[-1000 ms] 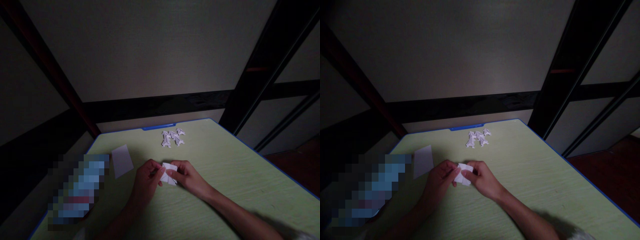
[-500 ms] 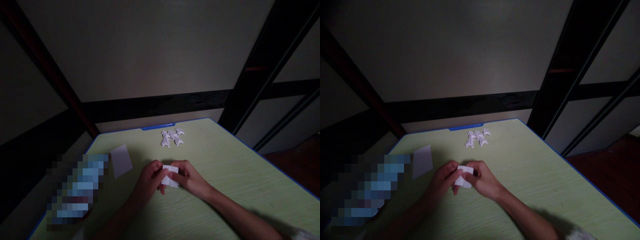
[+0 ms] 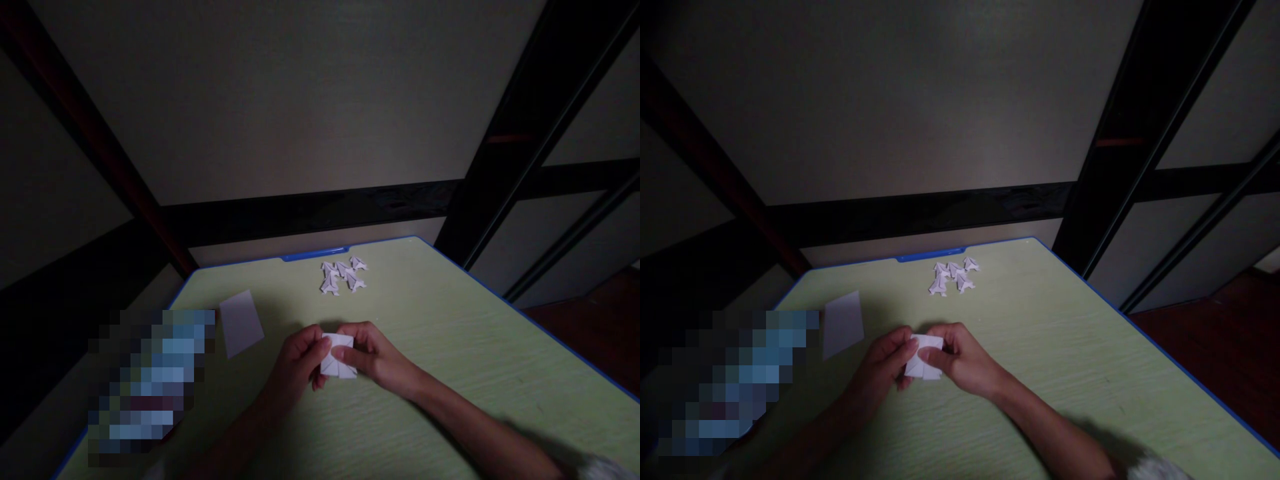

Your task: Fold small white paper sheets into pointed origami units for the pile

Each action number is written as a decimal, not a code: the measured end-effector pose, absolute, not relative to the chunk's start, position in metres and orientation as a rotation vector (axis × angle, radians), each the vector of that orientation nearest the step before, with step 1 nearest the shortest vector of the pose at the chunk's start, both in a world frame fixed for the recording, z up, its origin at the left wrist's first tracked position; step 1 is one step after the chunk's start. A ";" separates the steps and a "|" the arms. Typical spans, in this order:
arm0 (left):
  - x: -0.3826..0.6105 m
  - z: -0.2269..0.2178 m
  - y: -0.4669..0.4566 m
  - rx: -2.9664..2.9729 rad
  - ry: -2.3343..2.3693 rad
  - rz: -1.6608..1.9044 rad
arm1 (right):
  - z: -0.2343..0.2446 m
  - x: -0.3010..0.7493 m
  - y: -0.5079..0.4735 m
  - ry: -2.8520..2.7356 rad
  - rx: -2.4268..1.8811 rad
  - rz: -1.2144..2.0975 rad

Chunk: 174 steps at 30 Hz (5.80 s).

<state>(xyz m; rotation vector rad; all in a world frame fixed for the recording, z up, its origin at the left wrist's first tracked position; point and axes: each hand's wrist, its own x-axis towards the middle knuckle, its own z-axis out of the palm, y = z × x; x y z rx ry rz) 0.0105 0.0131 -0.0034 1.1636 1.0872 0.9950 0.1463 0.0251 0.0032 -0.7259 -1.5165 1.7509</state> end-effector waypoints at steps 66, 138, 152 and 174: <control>-0.002 0.002 0.023 1.330 1.040 0.767 | -0.002 0.154 0.033 -1.618 -0.886 1.353; 0.006 0.003 0.019 1.263 1.178 0.951 | -0.008 0.143 0.029 -1.366 -0.923 1.363; 0.003 0.002 0.021 1.135 1.122 0.935 | -0.003 0.149 0.028 -1.545 -0.824 1.137; 0.001 0.004 0.021 1.129 1.160 0.959 | 0.000 0.143 0.027 -1.436 -0.835 1.249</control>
